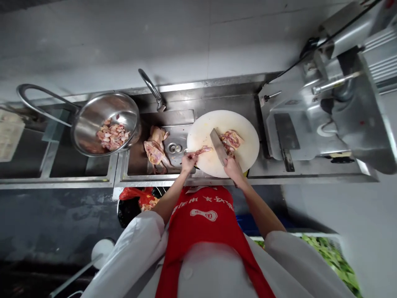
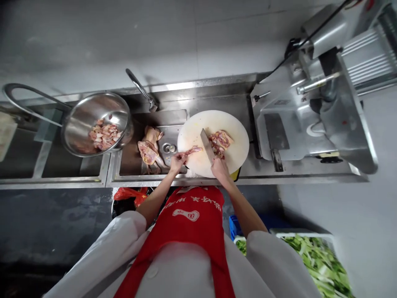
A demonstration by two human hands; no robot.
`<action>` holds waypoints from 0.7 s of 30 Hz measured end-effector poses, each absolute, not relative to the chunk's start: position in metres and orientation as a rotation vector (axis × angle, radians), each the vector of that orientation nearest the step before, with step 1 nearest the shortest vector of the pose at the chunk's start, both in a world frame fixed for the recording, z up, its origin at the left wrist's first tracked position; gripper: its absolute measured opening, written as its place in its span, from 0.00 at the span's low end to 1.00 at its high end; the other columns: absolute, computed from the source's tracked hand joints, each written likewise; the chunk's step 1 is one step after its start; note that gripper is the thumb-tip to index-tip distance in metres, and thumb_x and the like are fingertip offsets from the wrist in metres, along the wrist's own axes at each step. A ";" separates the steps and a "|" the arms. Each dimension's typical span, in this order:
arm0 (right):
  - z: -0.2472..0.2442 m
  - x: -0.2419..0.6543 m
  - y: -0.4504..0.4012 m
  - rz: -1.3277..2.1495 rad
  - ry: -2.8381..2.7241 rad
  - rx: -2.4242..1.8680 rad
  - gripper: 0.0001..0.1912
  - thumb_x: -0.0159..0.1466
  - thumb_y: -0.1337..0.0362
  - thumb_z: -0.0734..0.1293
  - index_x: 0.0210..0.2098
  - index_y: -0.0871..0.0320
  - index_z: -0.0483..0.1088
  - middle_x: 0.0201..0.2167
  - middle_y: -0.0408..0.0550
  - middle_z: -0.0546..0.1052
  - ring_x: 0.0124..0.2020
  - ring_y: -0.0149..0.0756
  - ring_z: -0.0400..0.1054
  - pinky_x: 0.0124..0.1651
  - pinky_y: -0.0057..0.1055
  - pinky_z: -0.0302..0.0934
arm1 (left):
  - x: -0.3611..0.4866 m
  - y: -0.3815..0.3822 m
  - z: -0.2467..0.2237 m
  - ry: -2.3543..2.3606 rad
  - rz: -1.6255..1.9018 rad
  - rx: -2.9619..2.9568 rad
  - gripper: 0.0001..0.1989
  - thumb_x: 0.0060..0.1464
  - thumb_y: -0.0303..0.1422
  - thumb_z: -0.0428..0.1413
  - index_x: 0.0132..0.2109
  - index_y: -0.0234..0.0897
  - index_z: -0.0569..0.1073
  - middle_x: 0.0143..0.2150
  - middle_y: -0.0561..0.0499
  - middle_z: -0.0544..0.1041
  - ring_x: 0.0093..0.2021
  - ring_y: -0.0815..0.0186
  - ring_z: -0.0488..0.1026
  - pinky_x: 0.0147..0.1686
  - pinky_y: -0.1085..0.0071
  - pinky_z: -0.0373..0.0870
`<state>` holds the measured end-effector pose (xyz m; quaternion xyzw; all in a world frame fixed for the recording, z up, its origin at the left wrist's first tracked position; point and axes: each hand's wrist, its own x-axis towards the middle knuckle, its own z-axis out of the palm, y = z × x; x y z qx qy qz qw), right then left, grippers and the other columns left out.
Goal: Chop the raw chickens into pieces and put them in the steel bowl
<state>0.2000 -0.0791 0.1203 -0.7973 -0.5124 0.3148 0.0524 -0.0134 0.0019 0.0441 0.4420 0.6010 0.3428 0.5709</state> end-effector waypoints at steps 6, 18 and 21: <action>0.181 0.156 -0.047 0.505 -1.402 -2.377 0.24 0.74 0.58 0.48 0.58 0.69 0.62 0.42 0.66 0.77 0.44 0.50 0.73 0.46 0.40 0.63 | -0.032 -0.015 0.016 1.454 0.955 0.926 0.14 0.47 0.39 0.63 0.34 0.33 0.73 0.24 0.54 0.74 0.21 0.72 0.68 0.24 0.74 0.68; 0.134 0.170 -0.034 0.881 -1.762 -2.438 0.14 0.69 0.66 0.58 0.49 0.68 0.69 0.42 0.63 0.78 0.45 0.46 0.73 0.45 0.32 0.61 | -0.044 -0.024 0.004 1.397 0.984 0.845 0.13 0.46 0.39 0.64 0.30 0.35 0.72 0.21 0.54 0.74 0.19 0.70 0.70 0.22 0.74 0.67; 0.170 0.174 -0.024 0.582 -1.703 -2.369 0.17 0.70 0.63 0.56 0.51 0.68 0.66 0.39 0.63 0.78 0.41 0.48 0.74 0.42 0.35 0.62 | -0.046 -0.025 0.001 1.362 0.990 0.813 0.14 0.44 0.40 0.65 0.31 0.35 0.72 0.21 0.53 0.75 0.19 0.69 0.71 0.21 0.74 0.67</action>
